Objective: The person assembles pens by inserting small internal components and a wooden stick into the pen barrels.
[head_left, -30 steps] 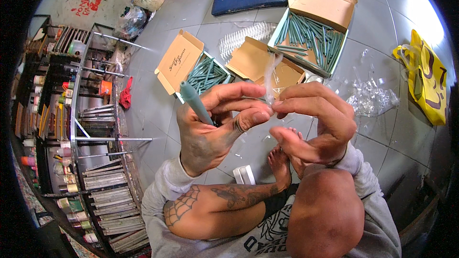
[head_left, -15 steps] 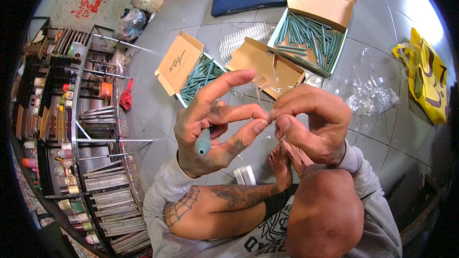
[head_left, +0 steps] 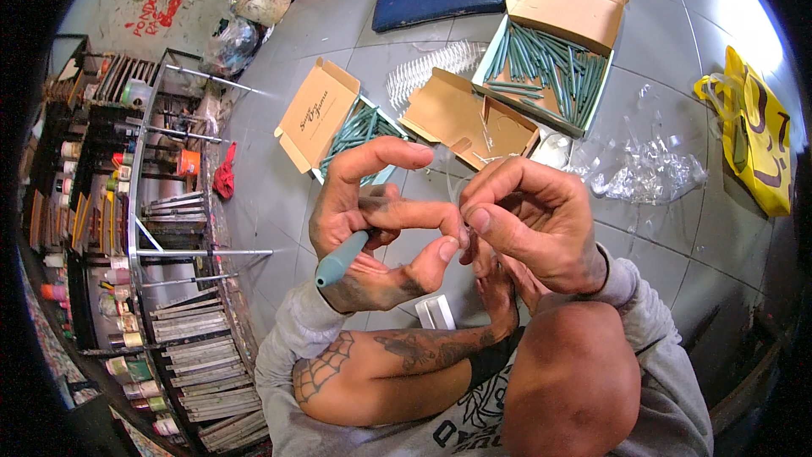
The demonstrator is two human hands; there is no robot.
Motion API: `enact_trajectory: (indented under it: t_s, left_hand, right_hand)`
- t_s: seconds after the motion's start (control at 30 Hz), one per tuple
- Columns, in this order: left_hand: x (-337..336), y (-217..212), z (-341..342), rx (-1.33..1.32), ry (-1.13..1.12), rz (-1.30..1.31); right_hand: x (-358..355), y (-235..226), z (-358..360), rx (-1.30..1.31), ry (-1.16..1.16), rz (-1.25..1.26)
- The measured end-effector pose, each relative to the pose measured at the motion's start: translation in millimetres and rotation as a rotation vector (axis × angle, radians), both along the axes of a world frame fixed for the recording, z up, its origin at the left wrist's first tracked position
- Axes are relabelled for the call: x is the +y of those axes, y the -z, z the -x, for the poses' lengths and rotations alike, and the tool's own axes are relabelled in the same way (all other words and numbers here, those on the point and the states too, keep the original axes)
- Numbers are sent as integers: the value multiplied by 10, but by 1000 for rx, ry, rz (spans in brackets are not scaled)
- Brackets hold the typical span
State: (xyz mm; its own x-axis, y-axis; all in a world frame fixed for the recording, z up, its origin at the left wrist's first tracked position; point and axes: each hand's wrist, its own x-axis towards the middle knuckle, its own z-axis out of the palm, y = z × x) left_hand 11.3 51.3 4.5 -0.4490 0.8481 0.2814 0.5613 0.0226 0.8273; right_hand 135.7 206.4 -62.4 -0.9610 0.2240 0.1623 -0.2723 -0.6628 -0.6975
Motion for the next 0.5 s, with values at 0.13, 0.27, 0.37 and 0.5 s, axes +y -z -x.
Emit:
enact_trajectory:
  t_s: [0.13, 0.27, 0.37, 0.5]
  left_hand:
    - [13, -57, -9, -57, -12, 69]
    - [29, -3, 0, -92, 4, 3]
    - [45, 12, -8, -82, -9, -19]
    - [26, -12, 1, -28, 3, 13]
  right_hand:
    - [-9, 27, 12, 39, 4, 12]
    - [4, 4, 3, 26, 3, 20]
    - [18, -21, -3, 30, -12, 20]
    - [13, 17, 14, 79, 31, -30]
